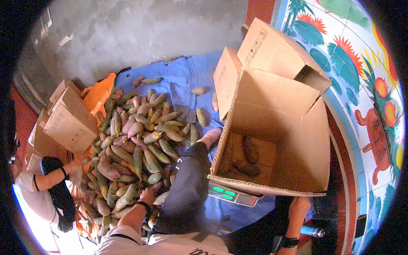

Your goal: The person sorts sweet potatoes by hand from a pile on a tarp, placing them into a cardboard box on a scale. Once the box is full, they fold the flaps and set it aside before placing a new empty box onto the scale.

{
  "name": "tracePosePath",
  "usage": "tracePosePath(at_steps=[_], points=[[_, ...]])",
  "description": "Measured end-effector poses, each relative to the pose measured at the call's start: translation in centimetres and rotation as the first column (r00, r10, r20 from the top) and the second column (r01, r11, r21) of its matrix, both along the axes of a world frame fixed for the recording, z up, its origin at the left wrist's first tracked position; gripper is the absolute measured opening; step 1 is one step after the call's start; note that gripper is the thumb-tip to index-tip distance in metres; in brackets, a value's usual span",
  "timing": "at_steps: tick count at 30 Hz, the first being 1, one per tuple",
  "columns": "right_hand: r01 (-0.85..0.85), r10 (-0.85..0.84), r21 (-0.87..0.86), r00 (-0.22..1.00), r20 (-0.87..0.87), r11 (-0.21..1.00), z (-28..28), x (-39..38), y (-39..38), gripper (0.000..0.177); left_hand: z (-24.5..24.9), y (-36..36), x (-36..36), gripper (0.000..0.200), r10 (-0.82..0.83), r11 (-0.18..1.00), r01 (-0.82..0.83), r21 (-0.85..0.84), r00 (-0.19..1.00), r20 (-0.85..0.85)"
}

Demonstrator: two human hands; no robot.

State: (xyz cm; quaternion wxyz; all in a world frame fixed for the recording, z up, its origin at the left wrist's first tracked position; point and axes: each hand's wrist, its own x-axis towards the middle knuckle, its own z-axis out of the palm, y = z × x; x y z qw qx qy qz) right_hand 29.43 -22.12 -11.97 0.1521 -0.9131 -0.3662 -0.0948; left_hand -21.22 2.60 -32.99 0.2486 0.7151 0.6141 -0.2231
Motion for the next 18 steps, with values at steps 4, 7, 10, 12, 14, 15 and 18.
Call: tracePosePath(at_steps=[4, 7, 10, 12, 14, 15, 18], points=[[0.026, -0.026, -0.021, 1.000, -0.001, 0.999, 0.3, -0.3, 0.3, 0.012, -1.0, -1.3, -0.7, 0.040, 0.086, 0.989, -0.070, 0.133, 0.989, -0.118], [-0.016, 0.017, -0.015, 0.999, 0.052, 1.000, -0.3, 0.2, -0.2, 0.012, -1.7, -0.9, -0.9, 0.041, 0.231, 0.968, -0.214, 0.128, 0.964, -0.133], [-0.033, 0.035, -0.069, 0.999, 0.035, 0.997, 0.4, -0.1, 0.1, 0.013, -4.4, -0.5, -2.6, 0.044, 0.142, 0.986, -0.127, 0.108, 0.978, -0.150], [-0.045, 0.049, -0.060, 0.997, 0.056, 0.997, 0.2, -0.1, 0.0, 0.014, -5.7, -1.1, -3.3, 0.046, 0.270, 0.959, -0.260, 0.109, 0.959, -0.086], [-0.051, 0.056, -0.055, 0.995, 0.080, 0.997, 0.1, 0.0, -0.3, 0.015, -3.2, -1.2, -2.3, 0.049, 0.387, 0.919, -0.383, 0.096, 0.922, -0.022], [-0.038, 0.043, -0.083, 0.997, 0.063, 0.996, 0.1, 0.0, -0.4, 0.015, -3.0, -1.1, -2.0, 0.053, 0.439, 0.896, -0.437, 0.073, 0.899, 0.000], [-0.058, 0.063, -0.043, 0.987, 0.145, 0.997, -0.8, 0.5, -0.3, 0.011, -5.0, -0.2, -2.7, 0.059, 0.501, 0.864, -0.501, 0.037, 0.865, 0.022]])
